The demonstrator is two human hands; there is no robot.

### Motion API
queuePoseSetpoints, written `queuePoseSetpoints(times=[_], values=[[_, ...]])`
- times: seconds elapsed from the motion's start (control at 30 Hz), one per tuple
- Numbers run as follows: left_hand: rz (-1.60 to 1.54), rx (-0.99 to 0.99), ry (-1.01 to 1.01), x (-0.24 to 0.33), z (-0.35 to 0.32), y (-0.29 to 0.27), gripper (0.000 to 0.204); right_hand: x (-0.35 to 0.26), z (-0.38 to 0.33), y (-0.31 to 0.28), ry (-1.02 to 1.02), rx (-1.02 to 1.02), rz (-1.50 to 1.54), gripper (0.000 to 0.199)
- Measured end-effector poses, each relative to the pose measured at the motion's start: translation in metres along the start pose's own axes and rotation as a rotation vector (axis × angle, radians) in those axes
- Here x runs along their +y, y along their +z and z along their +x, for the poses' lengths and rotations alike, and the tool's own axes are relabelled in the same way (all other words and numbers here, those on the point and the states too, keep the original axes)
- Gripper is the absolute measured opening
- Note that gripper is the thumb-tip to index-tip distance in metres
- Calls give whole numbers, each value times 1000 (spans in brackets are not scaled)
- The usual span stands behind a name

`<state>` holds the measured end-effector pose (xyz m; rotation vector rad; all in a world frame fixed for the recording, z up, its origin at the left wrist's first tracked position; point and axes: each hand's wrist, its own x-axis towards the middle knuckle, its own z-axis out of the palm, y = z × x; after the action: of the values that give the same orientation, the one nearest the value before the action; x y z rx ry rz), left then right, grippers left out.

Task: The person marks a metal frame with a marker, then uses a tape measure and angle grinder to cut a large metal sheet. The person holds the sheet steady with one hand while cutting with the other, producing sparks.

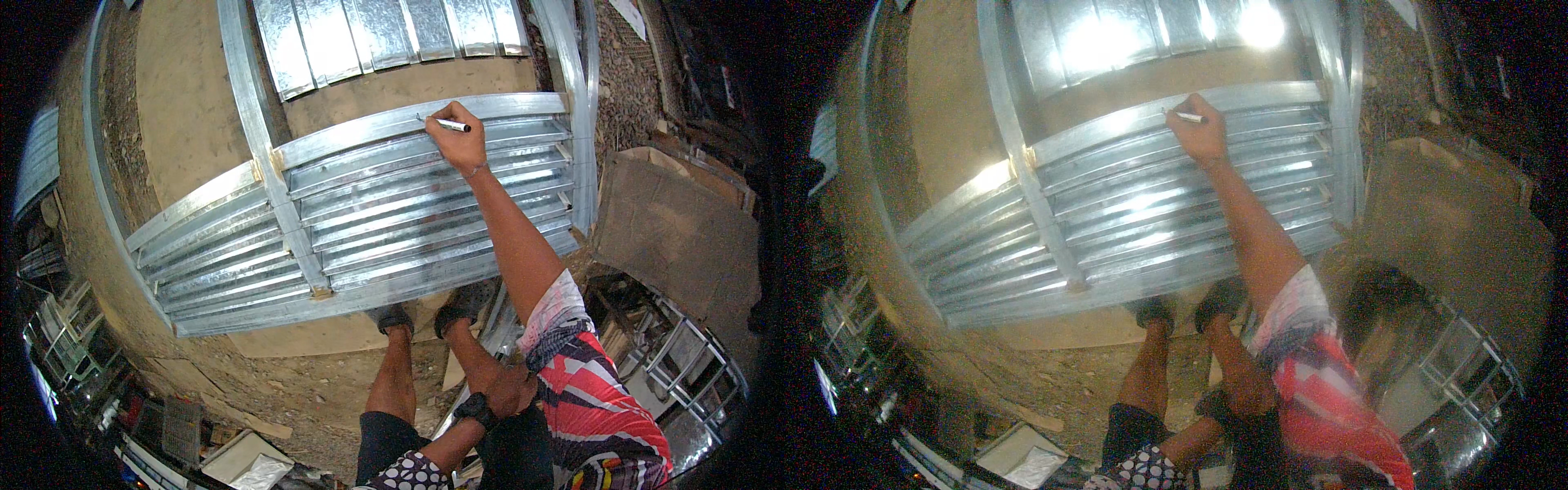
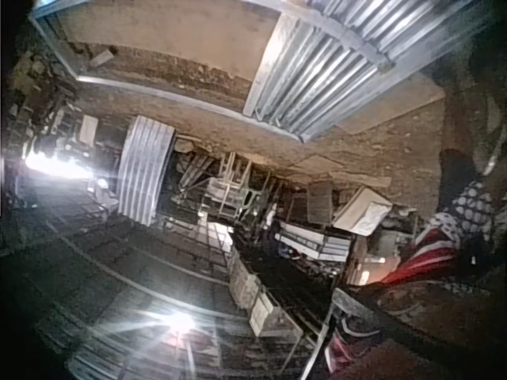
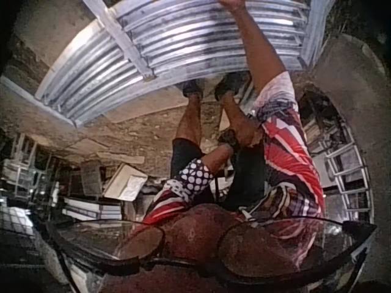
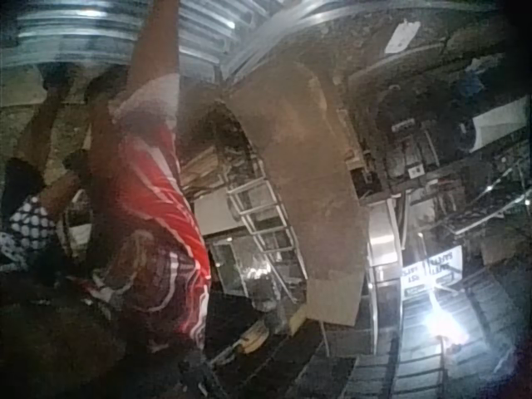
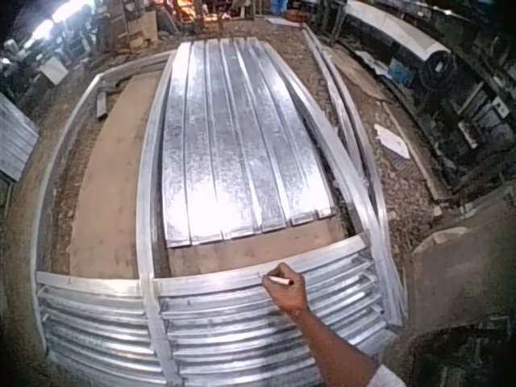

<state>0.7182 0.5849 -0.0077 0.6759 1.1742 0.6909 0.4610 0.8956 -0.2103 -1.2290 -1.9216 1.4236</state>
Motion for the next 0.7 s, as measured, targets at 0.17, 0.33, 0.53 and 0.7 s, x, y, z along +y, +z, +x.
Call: queuePoseSetpoints(times=[0.17,0.33,0.53,0.7], values=[[-211,38,-9,-1,-3,-4,31,5,-3,-2,-12,-13,-5,16],[-215,2,-46,4,-1,-5,31,5,-6,-2,-8,-47,-7,17],[-192,-8,-122,13,-2,-11,30,-2,-9,-3,-104,-34,-46,17],[-177,4,-94,1,-4,-6,32,-1,-11,-6,3,107,15,17]])
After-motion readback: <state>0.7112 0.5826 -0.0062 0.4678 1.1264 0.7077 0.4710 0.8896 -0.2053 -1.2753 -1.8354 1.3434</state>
